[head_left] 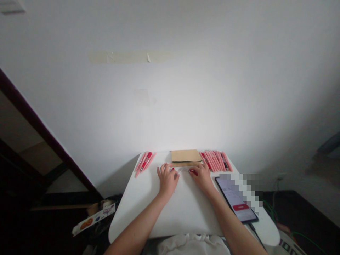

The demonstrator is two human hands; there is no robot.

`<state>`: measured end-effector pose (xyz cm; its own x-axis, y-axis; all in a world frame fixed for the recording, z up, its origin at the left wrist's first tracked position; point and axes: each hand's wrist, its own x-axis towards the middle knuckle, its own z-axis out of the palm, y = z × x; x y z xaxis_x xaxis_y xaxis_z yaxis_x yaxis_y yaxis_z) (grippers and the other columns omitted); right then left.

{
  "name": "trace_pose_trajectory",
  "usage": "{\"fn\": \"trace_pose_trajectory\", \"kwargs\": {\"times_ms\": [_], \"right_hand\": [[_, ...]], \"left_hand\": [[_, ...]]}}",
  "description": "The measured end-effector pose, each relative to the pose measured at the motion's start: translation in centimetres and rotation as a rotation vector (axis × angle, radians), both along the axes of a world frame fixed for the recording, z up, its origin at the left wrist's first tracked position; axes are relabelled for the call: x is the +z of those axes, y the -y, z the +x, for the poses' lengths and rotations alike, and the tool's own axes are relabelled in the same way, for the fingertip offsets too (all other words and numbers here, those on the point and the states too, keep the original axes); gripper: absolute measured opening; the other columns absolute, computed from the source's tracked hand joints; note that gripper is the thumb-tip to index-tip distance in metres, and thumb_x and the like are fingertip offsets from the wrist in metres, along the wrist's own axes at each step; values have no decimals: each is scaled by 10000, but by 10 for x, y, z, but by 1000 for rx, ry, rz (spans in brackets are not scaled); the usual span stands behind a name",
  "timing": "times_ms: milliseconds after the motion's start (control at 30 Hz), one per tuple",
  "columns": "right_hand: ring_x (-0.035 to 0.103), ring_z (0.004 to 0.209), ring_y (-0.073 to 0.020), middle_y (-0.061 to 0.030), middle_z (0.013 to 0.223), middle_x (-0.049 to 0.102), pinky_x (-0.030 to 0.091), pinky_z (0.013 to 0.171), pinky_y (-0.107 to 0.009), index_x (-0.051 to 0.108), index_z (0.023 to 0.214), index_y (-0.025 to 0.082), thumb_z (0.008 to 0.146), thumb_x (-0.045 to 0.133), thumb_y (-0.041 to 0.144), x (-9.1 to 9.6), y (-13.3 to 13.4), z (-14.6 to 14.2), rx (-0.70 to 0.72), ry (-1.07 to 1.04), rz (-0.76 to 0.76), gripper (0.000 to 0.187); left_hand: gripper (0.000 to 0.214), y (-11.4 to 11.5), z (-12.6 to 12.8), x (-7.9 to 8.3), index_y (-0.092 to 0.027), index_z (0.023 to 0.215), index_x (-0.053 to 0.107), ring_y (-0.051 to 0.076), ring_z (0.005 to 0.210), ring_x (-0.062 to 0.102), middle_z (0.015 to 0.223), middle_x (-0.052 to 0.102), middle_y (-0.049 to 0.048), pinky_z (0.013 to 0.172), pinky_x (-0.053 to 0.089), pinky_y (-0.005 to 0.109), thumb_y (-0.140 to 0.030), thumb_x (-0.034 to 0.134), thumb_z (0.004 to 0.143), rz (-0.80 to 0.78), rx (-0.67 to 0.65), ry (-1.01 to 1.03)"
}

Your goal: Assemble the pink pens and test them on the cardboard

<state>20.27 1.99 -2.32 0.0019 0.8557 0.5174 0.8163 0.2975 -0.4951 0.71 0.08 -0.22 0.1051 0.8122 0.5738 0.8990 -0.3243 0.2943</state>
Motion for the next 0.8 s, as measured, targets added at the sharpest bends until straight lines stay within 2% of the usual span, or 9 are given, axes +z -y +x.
{"fn": "trace_pose_trajectory", "kwargs": {"times_ms": [233,533,800], "right_hand": [[512,969,-290,-77,874,694,404,891,-457,788,853,294,817,675,255,-3,-2,2,13,-3,-10,125],[531,965,-284,-84,889,695,431,889,-438,791,872,281,838,632,235,-2,-5,3,22,-79,33,169],[548,983,-264,-75,949,726,434,919,-432,768,941,251,926,532,298,7,-3,5,120,-169,140,241]], "left_hand": [[54,-1,-3,2,-229,783,703,300,1192,488,1172,624,82,1103,297,634,-191,671,802,62,-29,45],[110,-7,-11,5,-222,857,690,247,1141,521,1142,587,85,1099,365,530,-222,583,883,149,-57,169],[92,-8,-12,3,-228,872,696,251,1162,518,1144,577,76,1118,351,555,-217,605,873,170,-82,197]]}}
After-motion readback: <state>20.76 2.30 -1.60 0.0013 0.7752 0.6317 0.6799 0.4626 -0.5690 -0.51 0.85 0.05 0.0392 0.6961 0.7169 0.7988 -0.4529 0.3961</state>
